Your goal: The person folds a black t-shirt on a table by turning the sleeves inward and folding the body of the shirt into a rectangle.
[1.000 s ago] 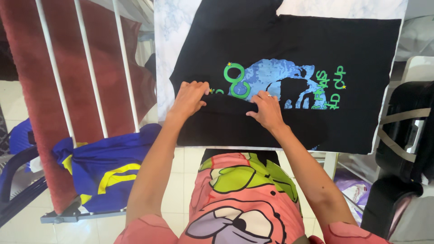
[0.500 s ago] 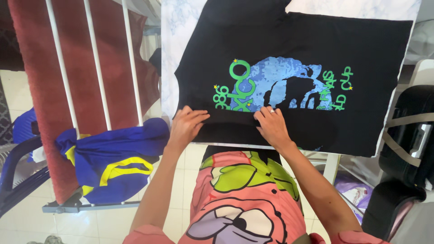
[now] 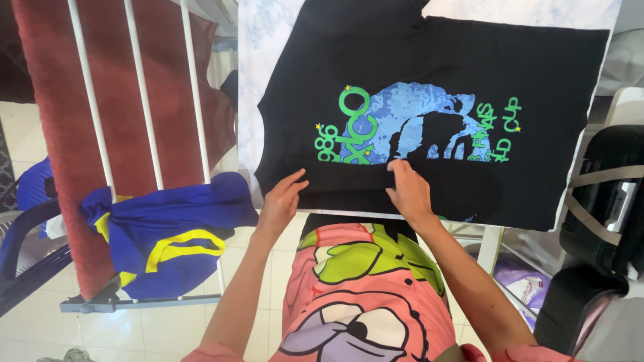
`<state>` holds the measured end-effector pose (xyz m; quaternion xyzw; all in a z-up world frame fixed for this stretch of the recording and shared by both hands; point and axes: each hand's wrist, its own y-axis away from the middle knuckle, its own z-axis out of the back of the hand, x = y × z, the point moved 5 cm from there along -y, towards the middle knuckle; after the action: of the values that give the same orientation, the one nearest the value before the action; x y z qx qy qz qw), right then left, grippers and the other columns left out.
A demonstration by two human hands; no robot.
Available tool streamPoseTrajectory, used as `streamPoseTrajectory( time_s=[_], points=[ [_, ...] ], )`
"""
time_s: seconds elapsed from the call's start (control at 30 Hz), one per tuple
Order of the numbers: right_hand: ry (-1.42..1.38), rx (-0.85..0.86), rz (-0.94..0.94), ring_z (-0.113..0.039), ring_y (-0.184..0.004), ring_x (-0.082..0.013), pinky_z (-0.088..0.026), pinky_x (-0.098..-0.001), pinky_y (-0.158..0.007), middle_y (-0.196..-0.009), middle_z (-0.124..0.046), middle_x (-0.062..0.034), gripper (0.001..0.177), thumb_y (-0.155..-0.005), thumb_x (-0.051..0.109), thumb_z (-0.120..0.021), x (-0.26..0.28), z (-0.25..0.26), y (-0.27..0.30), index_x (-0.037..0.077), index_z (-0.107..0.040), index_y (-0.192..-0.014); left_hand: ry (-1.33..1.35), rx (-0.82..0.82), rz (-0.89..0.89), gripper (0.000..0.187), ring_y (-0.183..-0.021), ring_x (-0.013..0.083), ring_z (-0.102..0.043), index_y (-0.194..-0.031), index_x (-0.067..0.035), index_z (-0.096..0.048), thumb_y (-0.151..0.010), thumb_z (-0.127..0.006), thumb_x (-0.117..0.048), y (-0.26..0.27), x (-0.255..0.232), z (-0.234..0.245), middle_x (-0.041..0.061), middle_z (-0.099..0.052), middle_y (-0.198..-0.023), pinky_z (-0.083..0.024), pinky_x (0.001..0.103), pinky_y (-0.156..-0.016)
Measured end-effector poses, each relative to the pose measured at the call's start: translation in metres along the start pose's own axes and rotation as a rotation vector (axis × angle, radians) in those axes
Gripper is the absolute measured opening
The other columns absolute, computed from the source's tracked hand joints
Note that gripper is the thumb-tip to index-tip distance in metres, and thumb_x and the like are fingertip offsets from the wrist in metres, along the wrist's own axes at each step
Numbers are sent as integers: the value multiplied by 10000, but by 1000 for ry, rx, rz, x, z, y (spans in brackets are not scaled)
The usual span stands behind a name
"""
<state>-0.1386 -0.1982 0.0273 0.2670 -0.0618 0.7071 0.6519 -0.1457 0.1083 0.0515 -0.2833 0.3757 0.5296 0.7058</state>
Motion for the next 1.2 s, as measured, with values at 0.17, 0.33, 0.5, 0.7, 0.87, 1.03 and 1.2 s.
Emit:
streamPoseTrajectory(
  time_s=[0.17,0.33,0.5,0.7,0.87,1.03,1.2],
  points=[
    [-759,-12,-330,-733,-828,-224,-611,-362,-706,-1022,-672,-169,405,-824,-27,-659,-59,-48,6,38,-425,-1148,174,-324,143,417,-1188,319,-650,-1208,1,-633,-834,-539,160,17,15,-15,176,-577,-1368,-554,319,-932],
    [-1295,-60,-542,-735,-851,-178,-671,-352,-749,-1044,-695,-141,206,-995,135,-588,-81,-60,13,50,-462,-1134,662,-623,691,193,-967,156,-652,-1230,-5,-557,-1062,-591,-91,31,68,-51,107,-636,-1111,-533,280,-793],
    [-1038,-74,-589,-647,-722,-146,-588,-322,-564,-871,-668,-138,412,-885,123,-817,-66,-60,-2,40,-460,-1074,220,-525,620,340,-858,96,-645,-1103,37,-612,-944,-779,-212,7,69,-52,34,-664,-925,-502,237,-752],
    [-886,-166,-494,-686,-712,-91,-572,-272,-510,-867,-672,-87,417,-825,69,-844,-54,-57,-5,57,-471,-1012,539,-301,795,212,-639,54,-418,-914,-8,-638,-987,-728,-186,0,87,-66,-13,-534,-742,-348,279,-542],
    [-795,-193,-413,-640,-670,-91,-568,-278,-513,-840,-654,-85,423,-850,83,-829,-44,-54,-3,50,-443,-1019,738,-401,778,195,-679,39,-398,-1014,-19,-568,-1008,-726,-133,13,97,-77,-45,-494,-805,-327,258,-553],
    [-397,-244,-291,-630,-606,-194,-493,-353,-574,-758,-653,-93,433,-860,164,-860,-21,-28,-1,57,-467,-1007,742,-517,664,259,-834,17,-526,-1196,-23,-566,-973,-696,-38,22,100,-79,-42,-636,-937,-444,170,-738],
    [-63,-246,-127,-647,-781,-287,-496,-419,-646,-837,-631,-105,316,-934,192,-814,3,1,-2,60,-563,-1074,563,-448,544,483,-813,50,-598,-1285,-48,-478,-906,-775,-14,7,84,-58,22,-626,-884,-501,216,-693]
  ],
)
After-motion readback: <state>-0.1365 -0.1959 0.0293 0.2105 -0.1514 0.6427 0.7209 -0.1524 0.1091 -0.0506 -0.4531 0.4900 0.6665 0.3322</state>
